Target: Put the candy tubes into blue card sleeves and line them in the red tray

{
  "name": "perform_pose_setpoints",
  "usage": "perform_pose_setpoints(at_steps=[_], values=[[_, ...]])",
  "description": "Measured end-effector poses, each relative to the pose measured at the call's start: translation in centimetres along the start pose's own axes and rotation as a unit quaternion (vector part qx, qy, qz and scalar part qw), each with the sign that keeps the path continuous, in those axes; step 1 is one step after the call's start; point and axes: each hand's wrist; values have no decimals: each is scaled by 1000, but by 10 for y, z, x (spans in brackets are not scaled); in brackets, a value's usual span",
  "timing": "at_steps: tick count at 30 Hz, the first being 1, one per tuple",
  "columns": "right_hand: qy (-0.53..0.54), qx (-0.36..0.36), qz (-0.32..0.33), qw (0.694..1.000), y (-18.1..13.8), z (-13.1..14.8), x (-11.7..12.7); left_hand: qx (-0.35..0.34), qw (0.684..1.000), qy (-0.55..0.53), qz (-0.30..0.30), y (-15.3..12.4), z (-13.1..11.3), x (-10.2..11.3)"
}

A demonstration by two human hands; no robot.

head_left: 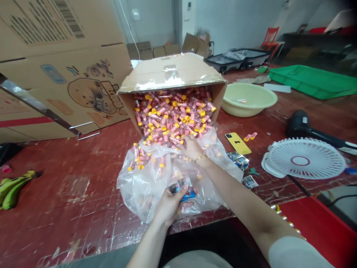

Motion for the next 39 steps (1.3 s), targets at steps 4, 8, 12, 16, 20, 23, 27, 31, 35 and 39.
perform_pose_setpoints(at_steps=[4, 8, 12, 16, 20, 23, 27, 31, 35, 39], values=[[55, -54, 13, 997, 2, 12, 9, -11, 999, 31, -3, -4, 4, -2], [188, -65, 72, 977, -38, 23, 47, -26, 999, 41, -19, -9, 4, 0], [308, 34, 134, 941, -101, 25, 108, -47, 996, 73, 4, -10, 8, -2], [159, 175, 96, 967, -134, 35, 148, -84, 983, 151, 58, -9, 12, -7], [102, 192, 159, 963, -132, 40, 157, -73, 977, 170, 107, -10, 10, -12], [173, 122, 195, 958, -130, 28, 148, -21, 989, 99, 112, -11, 8, -18], [296, 15, 220, 930, -147, 10, 124, 40, 997, -29, 64, -12, 4, -34], [220, 46, 157, 962, -180, 5, 102, 71, 993, -93, 19, -10, 2, -50], [172, 15, 70, 982, -195, 5, 95, 41, 995, -77, 56, -13, 2, -55], [215, 27, 69, 974, -198, 4, 98, 10, 996, -34, 86, -17, 6, -51]])
Point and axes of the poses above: each hand's wrist, its own y-axis towards the middle knuckle, its own x-axis out of the back of the hand, z = x × y, and after that the axes turned 10 degrees about -x, right-handed
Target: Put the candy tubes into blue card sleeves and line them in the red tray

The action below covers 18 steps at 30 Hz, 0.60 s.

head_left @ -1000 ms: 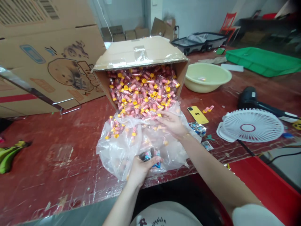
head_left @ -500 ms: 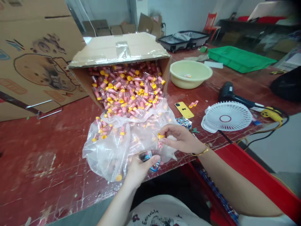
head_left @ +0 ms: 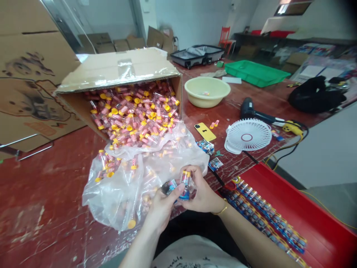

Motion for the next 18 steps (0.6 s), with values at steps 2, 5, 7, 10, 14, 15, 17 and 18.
perform_pose_setpoints(at_steps=[2, 5, 7, 10, 14, 15, 17, 18], values=[[18, -1, 8, 1000, -3, 1, 0, -6, 1000, 5, 15, 0, 3, 3], [35, -1, 3, 999, -6, 1, -2, -1, 999, 2, 38, 1, 7, 5], [41, 1, 2, 999, -8, 1, -2, 4, 999, 1, 50, 0, 6, 4], [61, 1, 3, 998, -6, -1, 1, -4, 999, 3, 39, -1, 4, 0], [228, -43, -7, 973, -7, -6, 6, -19, 999, 30, -15, 1, 9, -4], [279, -67, -26, 958, -9, -6, 6, -16, 999, 45, -19, 3, 12, -5], [348, -118, -82, 926, -17, -4, 6, -4, 997, 75, -19, 6, 21, -7], [366, -141, -110, 913, -22, -3, 9, 3, 997, 81, -16, 7, 26, -10]])
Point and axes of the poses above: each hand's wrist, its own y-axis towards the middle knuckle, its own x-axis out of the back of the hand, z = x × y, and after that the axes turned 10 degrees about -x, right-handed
